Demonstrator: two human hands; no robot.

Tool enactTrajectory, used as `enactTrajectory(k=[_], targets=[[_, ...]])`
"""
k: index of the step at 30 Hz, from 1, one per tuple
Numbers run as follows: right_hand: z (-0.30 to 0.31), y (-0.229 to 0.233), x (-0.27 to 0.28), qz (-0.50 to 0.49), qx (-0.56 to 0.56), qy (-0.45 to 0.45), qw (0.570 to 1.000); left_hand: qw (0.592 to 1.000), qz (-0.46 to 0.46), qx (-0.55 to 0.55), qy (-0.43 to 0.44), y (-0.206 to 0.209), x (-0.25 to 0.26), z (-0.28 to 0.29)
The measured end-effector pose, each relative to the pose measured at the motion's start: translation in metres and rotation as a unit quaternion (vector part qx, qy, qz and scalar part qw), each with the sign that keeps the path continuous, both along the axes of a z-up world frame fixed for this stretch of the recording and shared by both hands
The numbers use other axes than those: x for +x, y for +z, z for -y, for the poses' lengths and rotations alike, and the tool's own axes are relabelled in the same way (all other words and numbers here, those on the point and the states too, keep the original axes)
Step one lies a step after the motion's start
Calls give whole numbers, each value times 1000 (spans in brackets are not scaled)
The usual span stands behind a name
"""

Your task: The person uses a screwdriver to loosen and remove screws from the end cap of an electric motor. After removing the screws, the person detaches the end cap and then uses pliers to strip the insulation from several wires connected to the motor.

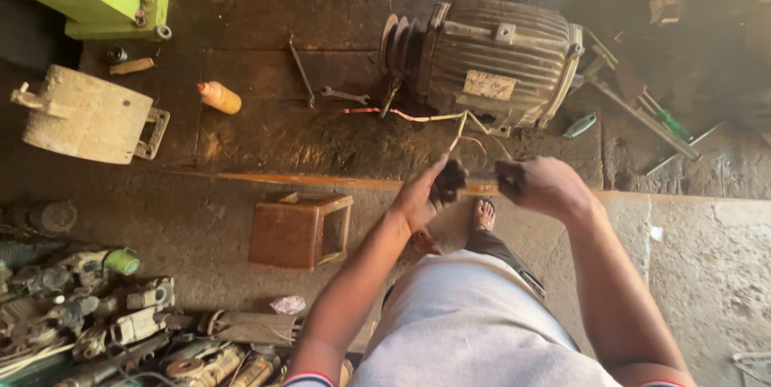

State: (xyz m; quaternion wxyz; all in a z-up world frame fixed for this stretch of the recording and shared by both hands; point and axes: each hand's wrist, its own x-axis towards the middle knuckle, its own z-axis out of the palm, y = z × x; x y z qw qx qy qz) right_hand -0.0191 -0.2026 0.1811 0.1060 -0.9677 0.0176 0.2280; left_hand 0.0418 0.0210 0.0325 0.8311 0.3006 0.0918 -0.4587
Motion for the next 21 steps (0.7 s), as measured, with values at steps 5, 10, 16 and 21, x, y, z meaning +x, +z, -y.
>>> enactTrajectory(k=[5, 10, 16, 21], targets=[[-6, -14, -9, 187, -41, -55, 980, 740, 522, 406, -121, 17, 5, -11], [-46, -92, 10, 272, 23, 39, 961, 345, 799, 493, -12, 28, 3, -34], [-44, -130, 33, 86, 21, -40, 995, 309, 791, 528, -28, 36, -4, -37], [-23, -166, 28, 148, -3, -70, 987, 313, 771, 551, -56, 1, -8, -28]])
